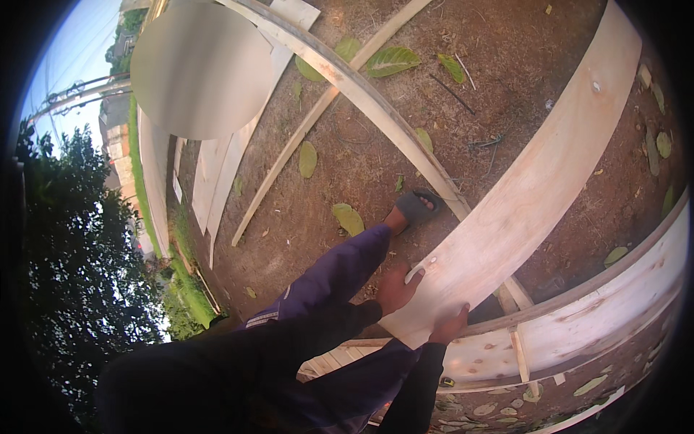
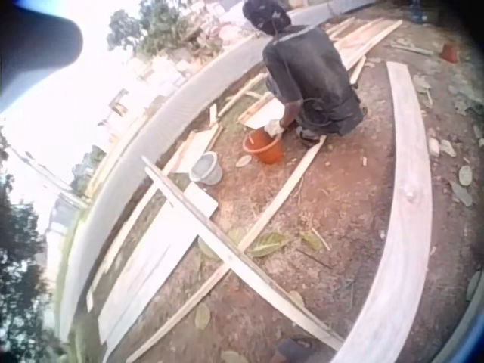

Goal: The person assembles a wooden frame by hammering nails into joints, sawing a wooden plank to size, and fitting the cut piece into the frame structure.

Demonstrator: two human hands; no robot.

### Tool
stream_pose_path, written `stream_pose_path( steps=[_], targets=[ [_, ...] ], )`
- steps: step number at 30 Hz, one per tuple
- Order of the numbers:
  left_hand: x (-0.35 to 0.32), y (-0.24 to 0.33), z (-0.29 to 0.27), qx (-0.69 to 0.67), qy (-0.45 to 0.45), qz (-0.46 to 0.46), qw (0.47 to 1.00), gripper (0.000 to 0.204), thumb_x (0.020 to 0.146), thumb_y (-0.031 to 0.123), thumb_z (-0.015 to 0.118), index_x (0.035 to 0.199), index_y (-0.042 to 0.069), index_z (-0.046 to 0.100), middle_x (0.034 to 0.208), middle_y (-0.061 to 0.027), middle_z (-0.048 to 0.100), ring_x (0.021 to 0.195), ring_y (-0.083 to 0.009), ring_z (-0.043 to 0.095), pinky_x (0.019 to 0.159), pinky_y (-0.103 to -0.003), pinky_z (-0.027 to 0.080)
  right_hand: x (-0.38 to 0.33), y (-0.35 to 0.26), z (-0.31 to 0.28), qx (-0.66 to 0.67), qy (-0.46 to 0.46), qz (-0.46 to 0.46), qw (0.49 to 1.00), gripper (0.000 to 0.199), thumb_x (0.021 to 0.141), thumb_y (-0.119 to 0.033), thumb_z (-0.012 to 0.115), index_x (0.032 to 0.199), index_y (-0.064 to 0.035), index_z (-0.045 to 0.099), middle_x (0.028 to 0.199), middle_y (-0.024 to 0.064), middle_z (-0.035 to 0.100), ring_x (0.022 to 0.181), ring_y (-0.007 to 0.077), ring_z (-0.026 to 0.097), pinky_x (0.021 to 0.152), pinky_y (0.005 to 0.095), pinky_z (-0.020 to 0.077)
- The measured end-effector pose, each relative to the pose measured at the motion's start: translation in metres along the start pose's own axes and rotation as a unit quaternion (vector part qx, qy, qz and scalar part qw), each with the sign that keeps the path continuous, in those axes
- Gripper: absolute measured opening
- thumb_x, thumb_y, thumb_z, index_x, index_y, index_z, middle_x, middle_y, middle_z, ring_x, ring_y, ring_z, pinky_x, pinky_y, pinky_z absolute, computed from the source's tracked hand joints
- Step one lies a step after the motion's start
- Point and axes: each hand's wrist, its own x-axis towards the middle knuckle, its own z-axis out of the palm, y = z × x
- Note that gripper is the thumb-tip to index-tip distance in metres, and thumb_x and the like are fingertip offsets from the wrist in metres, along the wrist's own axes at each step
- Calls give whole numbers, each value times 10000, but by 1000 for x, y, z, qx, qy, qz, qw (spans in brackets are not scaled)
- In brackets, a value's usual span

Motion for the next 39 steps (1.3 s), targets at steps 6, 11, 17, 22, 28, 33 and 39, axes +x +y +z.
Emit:
stream_pose_path(
  steps=[6, 11, 17, 22, 28, 33, 39],
  targets=[
    [3, 50, -21, 108, 16, 56, 992, 506, 984, 481, 641, 1048, -20, 671, 892, -289, 709, 870, -495, 699, 791, -567, 540, -60, -66, 25, 104, 10, -61, 993, 585, 1062, -410, 536, 1343, 99, 605, 1175, 215, 688, 980, 310, 676, 869, 425, 543],
    [13, 50, -38, 10, 151, 228, 962, 451, 895, 400, 797, 790, 5, 608, 702, -227, 677, 658, -434, 689, 620, -536, 510, -47, -44, 41, 170, 99, -164, 967, 426, 999, -319, 705, 1071, 100, 737, 995, 72, 716, 879, 145, 581, 853, 309, 461],
    [-2, 46, -64, -62, 112, 276, 953, 431, 881, 312, 836, 750, -2, 572, 604, -178, 609, 503, -342, 608, 506, -456, 448, -117, -74, 36, 97, 123, -109, 982, 328, 971, -301, 733, 897, 17, 703, 768, -12, 571, 744, 128, 504, 716, 332, 428],
    [-35, 11, -75, -27, 108, 285, 952, 417, 876, 277, 847, 747, -3, 566, 596, -169, 593, 482, -326, 590, 485, -450, 436, -138, -27, 13, 229, 90, -42, 968, 356, 1001, -355, 688, 1023, -4, 750, 886, 6, 658, 830, 133, 569, 773, 304, 446],
    [-33, 5, -78, 4, 65, 275, 959, 434, 874, 267, 850, 717, 0, 546, 610, -181, 593, 497, -335, 589, 493, -459, 430, -139, -14, 15, 248, 87, -86, 961, 445, 1028, -396, 646, 1176, 19, 711, 1114, 50, 684, 973, 155, 582, 878, 313, 457],
    [-1, 61, -66, 23, 65, 304, 950, 332, 882, 251, 833, 911, -40, 676, 697, -204, 662, 595, -374, 655, 586, -469, 510, -100, -38, 26, 187, 179, 29, 965, 446, 1018, -369, 665, 1188, 41, 710, 1122, 57, 691, 984, 171, 579, 915, 320, 456],
    [114, 214, -28, -132, -229, 204, 943, 630, 1012, 476, 660, 1380, -30, 586, 1493, -244, 506, 1418, -366, 452, 1149, -478, 378, -1, -197, 24, 248, 22, -158, 956, 416, 1011, -333, 653, 1069, 73, 720, 1029, 57, 682, 1021, 178, 562, 990, 348, 427]
  ],
)
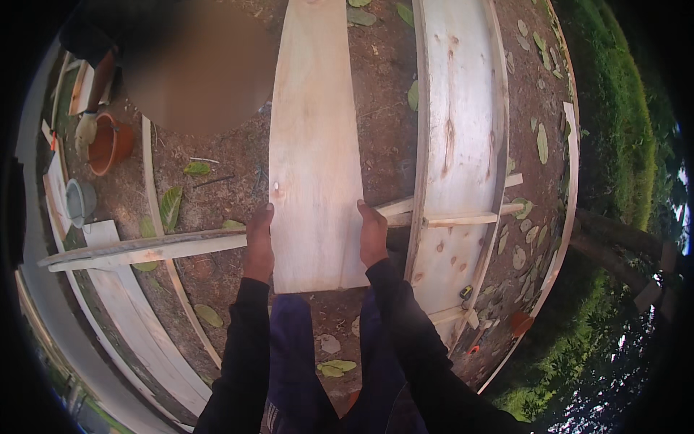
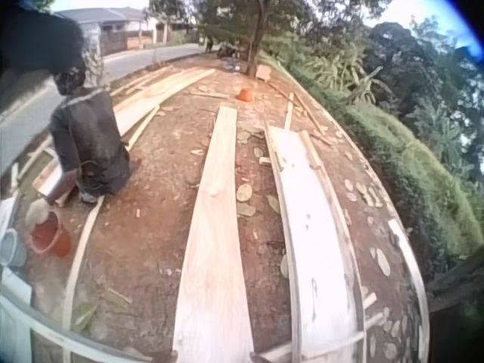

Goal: The person assembles a wooden frame by hammering nails into joints, sawing a wooden plank to size, and fitting the cut piece into the frame structure.

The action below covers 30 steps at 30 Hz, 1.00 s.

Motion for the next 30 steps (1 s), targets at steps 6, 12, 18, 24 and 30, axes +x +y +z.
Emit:
stream_pose_path(
  steps=[6, 12, 18, 24, 30],
  targets=[
    [62, 17, -16, -122, 15, -47, 991, 847, 1004, 521, 631, 1601, 30, 285, 1564, -210, 445, 1467, -328, 417, 1177, -595, 313, 50, -11, -76, -183, 27, -61, 981, 603, 1010, -381, 684, 1457, 0, 546, 1368, 178, 637, 1219, 280, 635, 1033, 367, 492],
    [7, -148, 18, 324, -83, -74, 939, 682, 921, 338, 765, 1433, -39, 516, 1377, -226, 609, 1321, -404, 555, 1083, -493, 440, 33, 144, -241, -488, 83, 36, 868, 755, 872, -376, 793, 1376, 109, 511, 1334, 316, 591, 1218, 435, 613, 1010, 488, 521],
    [33, -200, 117, 619, -168, 222, 734, 824, 842, 233, 825, 1520, 31, 402, 1524, -195, 458, 1454, -395, 402, 1202, -506, 349, 81, 196, -267, -547, 149, -1, 824, 766, 823, -357, 843, 1351, 48, 464, 1315, 290, 587, 1207, 471, 596, 978, 532, 525],
    [100, -211, 201, 683, -227, 169, 674, 717, 875, 239, 794, 1458, 41, 426, 1387, -219, 580, 1286, -425, 573, 1054, -529, 487, 140, 192, -264, -604, 171, 13, 778, 509, 848, -364, 792, 1104, 6, 553, 1098, 261, 652, 949, 437, 711, 821, 517, 590],
    [113, -243, 185, 704, -242, 232, 626, 505, 948, 204, 708, 1354, 31, 462, 1227, -239, 655, 1146, -433, 651, 922, -515, 559, 134, 207, -281, -617, 100, -10, 781, 433, 897, -346, 762, 1081, -2, 574, 1050, 250, 670, 899, 423, 728, 786, 500, 594]
  ],
)
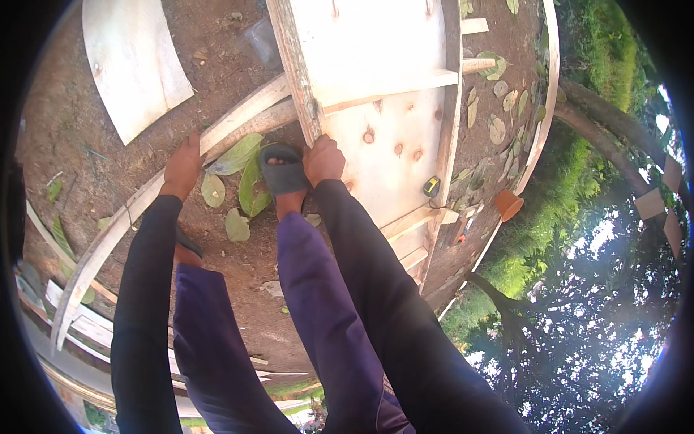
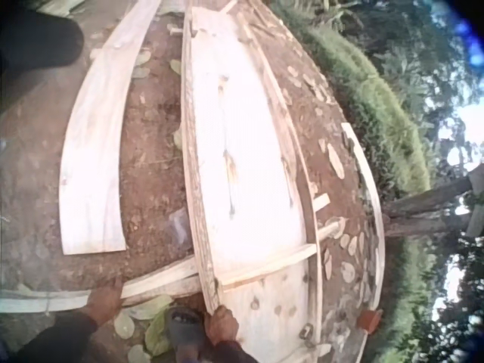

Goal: The person assembles a wooden frame by hammering nails into joints, sawing a wooden plank to size, and fitting the cut piece into the frame structure.

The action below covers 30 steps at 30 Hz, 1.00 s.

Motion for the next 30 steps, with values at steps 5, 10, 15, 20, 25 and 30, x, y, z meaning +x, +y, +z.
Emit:
stream_pose_path(
  steps=[5, 10, 15, 20, 25, 30],
  targets=[
    [3, 4, -7, 5, -13, 14, 1000, 501, 953, 227, 711, 1341, 26, 466, 1239, -231, 650, 1167, -418, 646, 933, -486, 567, 2, 6, 0, -15, 26, -19, 999, 435, 904, -354, 757, 1062, 16, 591, 1032, 246, 676, 880, 415, 733, 784, 494, 594],
    [-2, 6, -5, 36, 12, 21, 999, 445, 920, 165, 727, 1260, 8, 487, 1209, -194, 678, 1157, -371, 663, 922, -485, 582, 1, 4, -13, 3, 30, -18, 999, 468, 896, -364, 770, 1064, 30, 580, 1082, 260, 656, 940, 435, 718, 823, 511, 575],
    [-8, 5, -3, 84, -7, 25, 996, 514, 923, 158, 726, 1335, -1, 462, 1190, -221, 651, 1160, -394, 643, 909, -454, 595, 1, 6, -17, -3, -1, -27, 1000, 487, 899, -365, 773, 1081, 36, 564, 1099, 266, 645, 948, 450, 706, 834, 516, 571],
    [-24, -10, 0, 152, -29, 17, 988, 496, 906, 108, 715, 1314, -17, 462, 1178, -213, 653, 1146, -383, 661, 838, -419, 633, -1, 10, -18, 4, -4, -44, 999, 483, 902, -362, 773, 1078, 33, 557, 1095, 269, 639, 964, 456, 699, 843, 516, 569],
    [-68, -65, -1, 184, -90, -19, 979, 563, 889, 138, 745, 1345, -18, 453, 1175, -194, 657, 1123, -366, 681, 823, -389, 642, -11, 0, -25, -2, -31, -38, 999, 477, 907, -362, 770, 1071, 30, 551, 1092, 272, 636, 991, 455, 690, 853, 513, 562],
    [-132, -150, 18, 159, -89, -63, 981, 612, 876, 176, 795, 1352, 9, 449, 1213, -181, 649, 1144, -342, 677, 869, -402, 630, -25, 3, -28, -1, -45, -58, 997, 474, 903, -363, 777, 1059, 27, 556, 1088, 267, 638, 998, 448, 677, 860, 518, 551]
  ],
)
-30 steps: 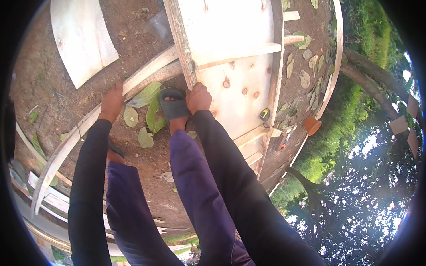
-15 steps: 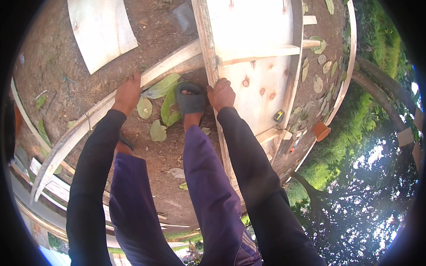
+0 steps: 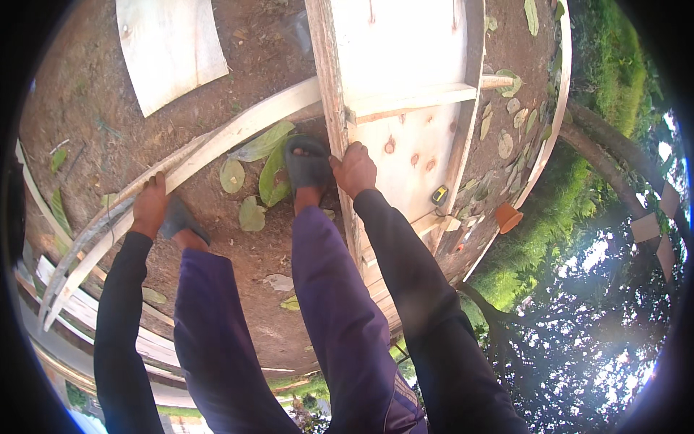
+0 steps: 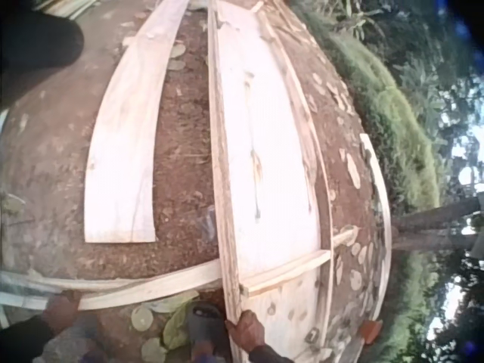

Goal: The person assembles a wooden frame by hammering nails into joints, sawing a wooden plank to size, and fitting the cut piece into the frame structure.

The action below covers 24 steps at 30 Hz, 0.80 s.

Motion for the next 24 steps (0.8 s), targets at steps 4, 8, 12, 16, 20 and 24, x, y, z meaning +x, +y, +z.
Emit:
stream_pose_path(
  steps=[4, 8, 12, 16, 20, 24],
  targets=[
    [-50, -70, 45, -44, 19, -25, 999, 645, 880, 177, 791, 1400, 19, 443, 1258, -186, 637, 1173, -372, 648, 959, -444, 579, -11, -2, -6, 4, -23, 4, 1000, 483, 898, -362, 783, 1058, 37, 561, 1090, 265, 646, 1017, 452, 667, 883, 522, 534],
    [-90, -151, 89, -99, 61, -17, 993, 642, 875, 118, 790, 1415, 25, 456, 1291, -217, 621, 1209, -416, 612, 1025, -486, 520, -15, 4, -12, -3, -5, -12, 1000, 513, 886, -375, 803, 991, 64, 558, 993, 294, 654, 970, 464, 659, 853, 522, 523],
    [-154, -259, 144, -99, -19, -130, 986, 762, 862, 99, 795, 1528, 22, 434, 1347, -274, 607, 1239, -450, 591, 1019, -504, 505, -5, 2, -25, -22, -28, -11, 999, 535, 883, -397, 807, 984, 76, 578, 974, 300, 666, 959, 461, 671, 846, 516, 528],
    [-229, -314, 156, -68, -143, -296, 942, 888, 824, 60, 821, 1584, 43, 362, 1364, -273, 599, 1271, -438, 567, 1055, -519, 473, 1, -8, -18, -21, -41, 3, 999, 567, 881, -415, 808, 990, 97, 591, 984, 323, 689, 956, 473, 691, 838, 509, 543],
    [-256, -266, 109, -107, -20, -246, 963, 867, 865, -17, 756, 1615, 98, 336, 1527, -271, 492, 1377, -446, 507, 1095, -495, 468, 8, 7, -9, -47, -18, 12, 999, 593, 882, -433, 805, 1007, 107, 592, 972, 333, 696, 940, 487, 701, 822, 516, 549],
    [-244, -133, 34, -249, 32, -209, 945, 629, 925, 176, 731, 1470, 11, 464, 1335, -255, 580, 1189, -418, 595, 976, -475, 508, 11, 5, -4, -51, -25, 22, 998, 603, 883, -436, 798, 1036, 109, 589, 1000, 329, 698, 974, 485, 697, 857, 520, 544]
  ],
)
